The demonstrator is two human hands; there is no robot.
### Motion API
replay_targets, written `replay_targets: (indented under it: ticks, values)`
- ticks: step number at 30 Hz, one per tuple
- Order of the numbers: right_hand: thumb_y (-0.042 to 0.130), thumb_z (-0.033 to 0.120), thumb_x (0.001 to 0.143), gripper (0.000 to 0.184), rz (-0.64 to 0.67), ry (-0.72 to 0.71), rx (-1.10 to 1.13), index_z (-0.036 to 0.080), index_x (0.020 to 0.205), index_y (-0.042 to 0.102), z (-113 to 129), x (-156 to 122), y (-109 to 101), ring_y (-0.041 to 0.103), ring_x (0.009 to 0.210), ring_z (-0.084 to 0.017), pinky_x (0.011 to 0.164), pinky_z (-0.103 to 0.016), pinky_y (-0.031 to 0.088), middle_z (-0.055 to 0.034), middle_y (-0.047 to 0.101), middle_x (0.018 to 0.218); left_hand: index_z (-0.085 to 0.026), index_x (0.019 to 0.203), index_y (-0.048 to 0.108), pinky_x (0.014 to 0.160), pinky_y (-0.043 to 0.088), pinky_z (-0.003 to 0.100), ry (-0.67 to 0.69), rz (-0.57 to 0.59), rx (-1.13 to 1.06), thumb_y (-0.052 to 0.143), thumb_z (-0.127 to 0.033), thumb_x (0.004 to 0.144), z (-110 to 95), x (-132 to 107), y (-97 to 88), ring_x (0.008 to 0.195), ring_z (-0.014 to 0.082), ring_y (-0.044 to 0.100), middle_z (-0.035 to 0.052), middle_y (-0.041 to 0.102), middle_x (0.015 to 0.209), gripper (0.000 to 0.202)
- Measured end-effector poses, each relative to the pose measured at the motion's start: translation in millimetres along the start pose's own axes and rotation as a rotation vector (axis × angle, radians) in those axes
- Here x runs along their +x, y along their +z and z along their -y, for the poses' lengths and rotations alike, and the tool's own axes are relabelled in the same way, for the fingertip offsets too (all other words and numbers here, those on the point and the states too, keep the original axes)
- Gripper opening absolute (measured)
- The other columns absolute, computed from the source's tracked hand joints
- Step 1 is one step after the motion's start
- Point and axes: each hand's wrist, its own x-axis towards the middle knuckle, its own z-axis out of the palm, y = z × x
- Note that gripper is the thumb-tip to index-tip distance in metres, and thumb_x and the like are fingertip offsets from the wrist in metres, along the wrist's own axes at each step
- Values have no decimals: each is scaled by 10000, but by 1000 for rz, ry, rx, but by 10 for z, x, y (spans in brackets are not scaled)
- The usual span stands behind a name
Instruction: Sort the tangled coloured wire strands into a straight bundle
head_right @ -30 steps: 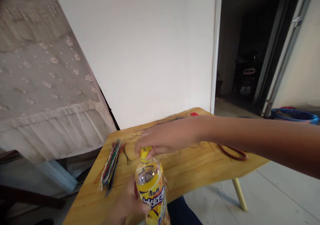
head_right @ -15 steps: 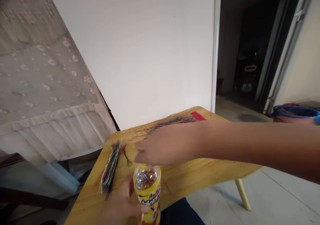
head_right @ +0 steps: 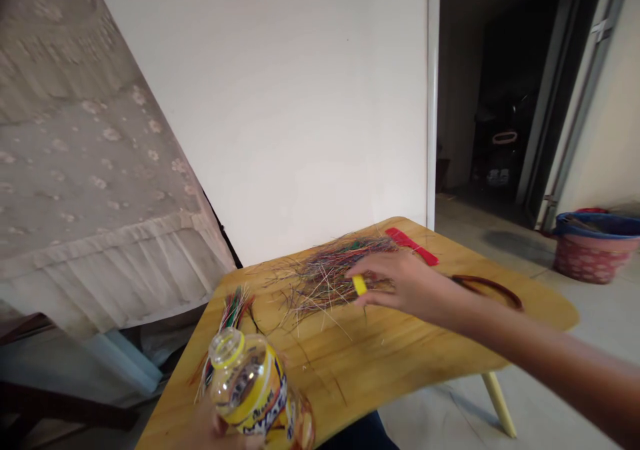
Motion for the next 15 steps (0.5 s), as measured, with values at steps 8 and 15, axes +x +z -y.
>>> replay_targets:
  ticks: [8,15]
  values:
    - [570,486,692,425,-423,618,221,179,987,589,-1103,-931,1107,684,843,-275,762,-381,569,-134,687,982,-181,1032,623,862,490,385,65,-328,-47,800,-361,517,-84,259,-43,929,300,636,100,697,967,574]
    - [475,515,735,490,-426,619,-116,181,1068,607,-1181,-1044,1289,626,1006,-318,901,-472,485,-127,676,1072,-203,1001,626,840,504,395,65,-390,-100,809,-324,504,111,269,-177,916,306,640,64,703,865,543]
